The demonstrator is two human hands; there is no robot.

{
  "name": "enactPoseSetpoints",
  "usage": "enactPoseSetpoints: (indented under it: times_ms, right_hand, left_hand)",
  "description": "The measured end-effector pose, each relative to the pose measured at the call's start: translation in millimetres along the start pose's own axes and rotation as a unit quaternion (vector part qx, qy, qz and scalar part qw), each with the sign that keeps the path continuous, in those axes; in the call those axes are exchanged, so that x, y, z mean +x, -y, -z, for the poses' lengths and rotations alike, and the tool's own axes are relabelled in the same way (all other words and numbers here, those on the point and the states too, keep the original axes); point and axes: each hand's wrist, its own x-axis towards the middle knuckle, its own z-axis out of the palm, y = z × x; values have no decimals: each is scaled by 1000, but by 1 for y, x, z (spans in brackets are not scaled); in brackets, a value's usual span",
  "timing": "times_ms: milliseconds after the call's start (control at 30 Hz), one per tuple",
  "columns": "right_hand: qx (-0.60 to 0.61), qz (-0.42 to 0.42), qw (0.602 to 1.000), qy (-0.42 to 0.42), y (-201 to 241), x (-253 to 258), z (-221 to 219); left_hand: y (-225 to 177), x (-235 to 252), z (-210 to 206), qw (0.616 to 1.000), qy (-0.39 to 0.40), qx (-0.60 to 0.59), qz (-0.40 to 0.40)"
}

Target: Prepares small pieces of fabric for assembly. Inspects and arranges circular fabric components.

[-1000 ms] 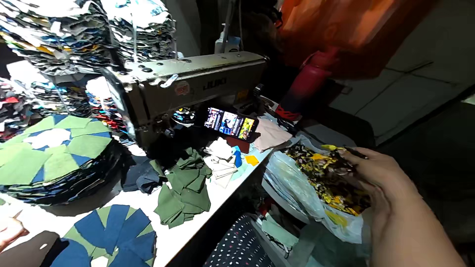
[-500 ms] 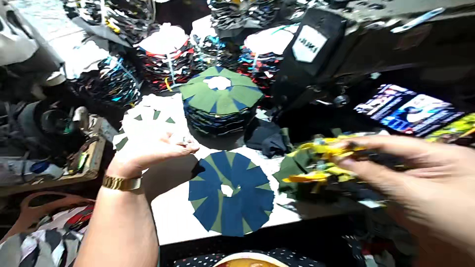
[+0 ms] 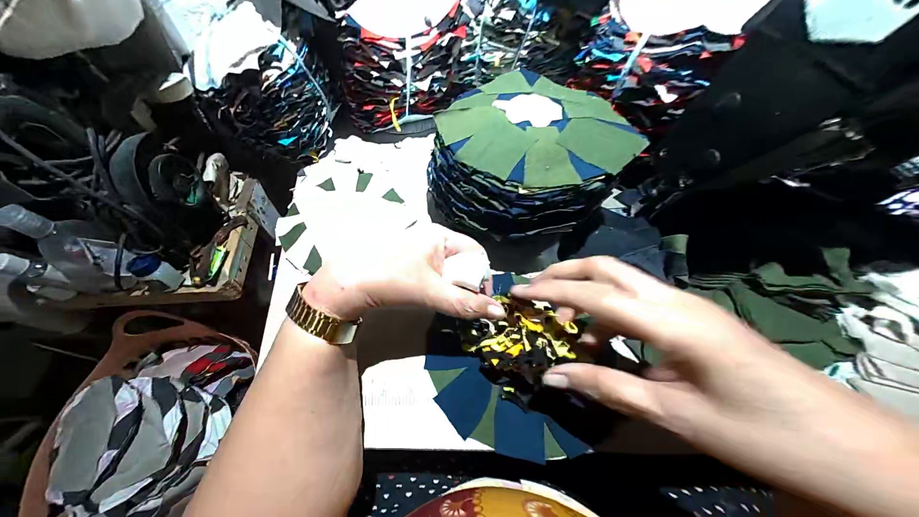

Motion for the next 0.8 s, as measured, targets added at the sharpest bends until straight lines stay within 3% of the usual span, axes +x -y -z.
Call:
enactPoseSetpoints:
  times_ms: [167, 333, 533, 667, 800]
  right_hand:
    - [25, -6, 997, -67, -2, -5, -1]
    - [-24, 25, 998, -60, -5, -14, -25]
    - [-26, 3, 996, -81, -10, -21, -7]
    - [-73, 0, 995, -63, -15, -22, -15]
    - [-73, -3, 997, -39, -16, -25, -7]
  left_hand:
    - [-6, 8, -8, 999, 33, 26, -4]
    - [-11, 13, -18, 995, 61, 70, 35]
    - [-18, 9, -16, 986, 125, 68, 83]
    - [-21, 7, -14, 985, 123, 65, 103]
    - [-13, 4, -10, 994, 72, 63, 46]
